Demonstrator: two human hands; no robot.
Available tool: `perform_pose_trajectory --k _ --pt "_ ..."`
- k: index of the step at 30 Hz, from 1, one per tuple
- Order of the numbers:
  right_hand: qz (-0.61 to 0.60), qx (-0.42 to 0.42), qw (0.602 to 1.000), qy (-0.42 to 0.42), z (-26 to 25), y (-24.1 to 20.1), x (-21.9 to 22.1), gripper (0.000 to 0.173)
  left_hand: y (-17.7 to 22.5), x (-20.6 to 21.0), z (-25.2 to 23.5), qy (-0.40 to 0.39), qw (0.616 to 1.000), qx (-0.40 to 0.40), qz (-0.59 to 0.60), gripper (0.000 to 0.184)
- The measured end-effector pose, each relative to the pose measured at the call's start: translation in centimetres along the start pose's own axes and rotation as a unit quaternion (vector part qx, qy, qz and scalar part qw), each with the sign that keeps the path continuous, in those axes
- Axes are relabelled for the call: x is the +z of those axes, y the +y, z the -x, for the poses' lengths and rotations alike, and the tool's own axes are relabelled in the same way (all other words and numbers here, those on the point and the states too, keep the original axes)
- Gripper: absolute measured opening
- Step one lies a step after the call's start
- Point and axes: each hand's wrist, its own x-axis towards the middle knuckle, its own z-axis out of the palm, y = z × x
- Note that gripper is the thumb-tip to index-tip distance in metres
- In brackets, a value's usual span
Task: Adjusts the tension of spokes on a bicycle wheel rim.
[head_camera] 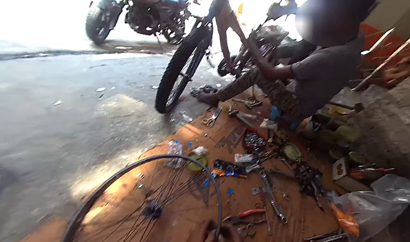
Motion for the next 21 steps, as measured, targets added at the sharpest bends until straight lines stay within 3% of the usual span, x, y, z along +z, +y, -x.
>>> perform_pose_trajectory --k 4,8,14,21 --pt "0.018 -0.049 0.999 -0.004 -0.1 1.6 0.1 0.033 0.3 -0.2 -0.1 -0.016 0.999 -0.028 -0.013 0.046" --pt "0.025 -0.043 0.999 -0.009 -0.1 2.0 0.1 0.026 -0.7 0.0 0.8 -0.023 0.998 -0.024 0.054 0.035" --pt "0.006 -0.026 1.000 -0.004 -0.1 2.0 0.0 0.018 -1.3 0.4 1.3 0.009 0.995 -0.030 0.095 0.034" --pt "-0.006 -0.035 0.999 0.001 -0.3 1.8 0.0 0.013 -0.8 0.5 0.4 0.007 1.000 -0.022 0.010 0.031"
